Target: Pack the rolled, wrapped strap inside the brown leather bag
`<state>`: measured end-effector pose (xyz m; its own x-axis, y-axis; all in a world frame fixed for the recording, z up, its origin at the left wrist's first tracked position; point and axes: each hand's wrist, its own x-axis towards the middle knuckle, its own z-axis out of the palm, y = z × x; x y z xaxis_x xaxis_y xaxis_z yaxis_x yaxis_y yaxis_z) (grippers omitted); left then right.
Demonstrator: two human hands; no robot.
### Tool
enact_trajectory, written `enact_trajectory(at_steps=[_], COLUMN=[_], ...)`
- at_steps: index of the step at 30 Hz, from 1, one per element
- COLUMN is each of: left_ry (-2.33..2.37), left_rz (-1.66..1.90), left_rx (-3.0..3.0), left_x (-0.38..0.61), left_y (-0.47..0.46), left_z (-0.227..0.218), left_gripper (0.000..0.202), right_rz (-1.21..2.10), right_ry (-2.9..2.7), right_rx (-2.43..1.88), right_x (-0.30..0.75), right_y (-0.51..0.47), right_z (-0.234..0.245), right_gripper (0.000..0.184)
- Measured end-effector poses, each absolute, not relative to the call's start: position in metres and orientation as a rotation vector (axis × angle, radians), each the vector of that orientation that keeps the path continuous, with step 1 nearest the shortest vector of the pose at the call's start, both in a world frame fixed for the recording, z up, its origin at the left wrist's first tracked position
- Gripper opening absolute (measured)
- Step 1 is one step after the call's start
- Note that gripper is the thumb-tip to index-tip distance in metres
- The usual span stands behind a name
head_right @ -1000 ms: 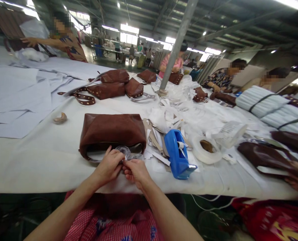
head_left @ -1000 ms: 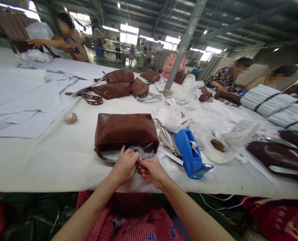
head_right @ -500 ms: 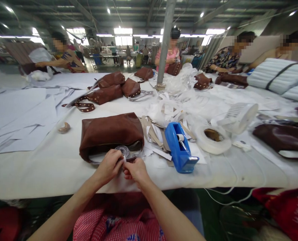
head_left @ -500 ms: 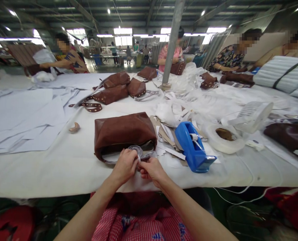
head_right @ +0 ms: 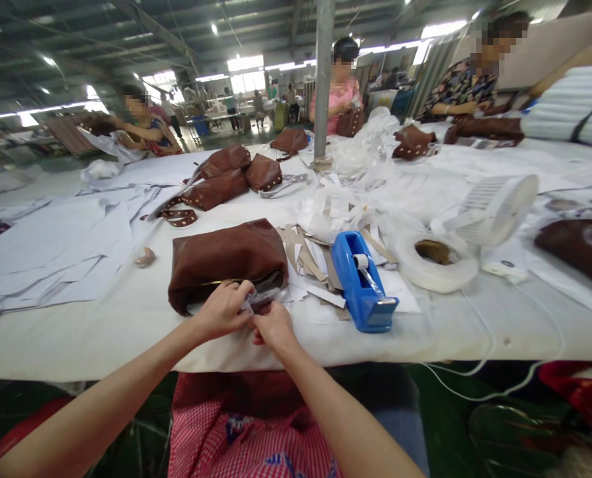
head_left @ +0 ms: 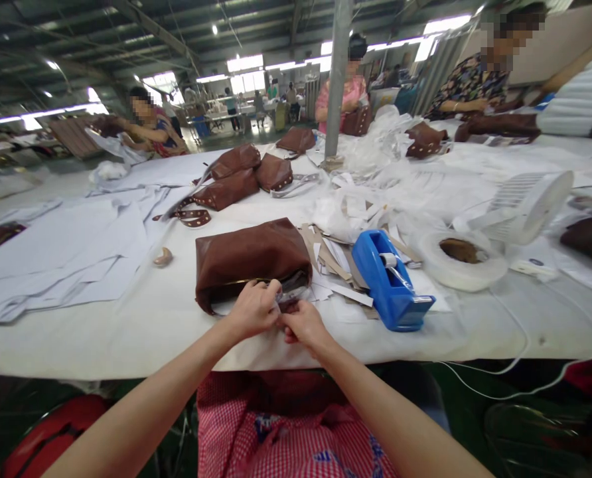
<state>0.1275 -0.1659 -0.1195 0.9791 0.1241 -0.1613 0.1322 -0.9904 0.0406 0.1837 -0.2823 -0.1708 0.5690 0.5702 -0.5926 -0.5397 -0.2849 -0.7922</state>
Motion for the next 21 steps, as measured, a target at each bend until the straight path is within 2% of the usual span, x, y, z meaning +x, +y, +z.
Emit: enact_trajectory(at_steps=[9, 15, 18, 21], left_ry=[0.326, 0.385, 0.415, 0.401], left_rz=[-0.307, -0.336, -0.346, -0.348], left_rx=[2.634, 2.242, 2.122, 2.081], left_x=[0.132, 0.132, 0.131, 0.131], left_y=[-0.145, -0.13, -0.127, -0.127], left_z=[-0.106, -0.111, -0.112, -0.107], left_gripper=[0.028, 0.028, 0.03, 0.029], right_rz=[0.96, 0.314, 0.043, -0.144], right_ry=[-0.305, -0.984, -1.316, -1.547], right_rx=[-1.598, -2.027, -2.217, -2.229], right_x=[0.186, 0.186, 0.188, 0.191], right_y=[-0.284, -0.292, -0.294, -0.293], right_z=[-0.18, -0.179, -0.178, -0.18], right_gripper=[0.018, 0.004, 0.011, 0.015])
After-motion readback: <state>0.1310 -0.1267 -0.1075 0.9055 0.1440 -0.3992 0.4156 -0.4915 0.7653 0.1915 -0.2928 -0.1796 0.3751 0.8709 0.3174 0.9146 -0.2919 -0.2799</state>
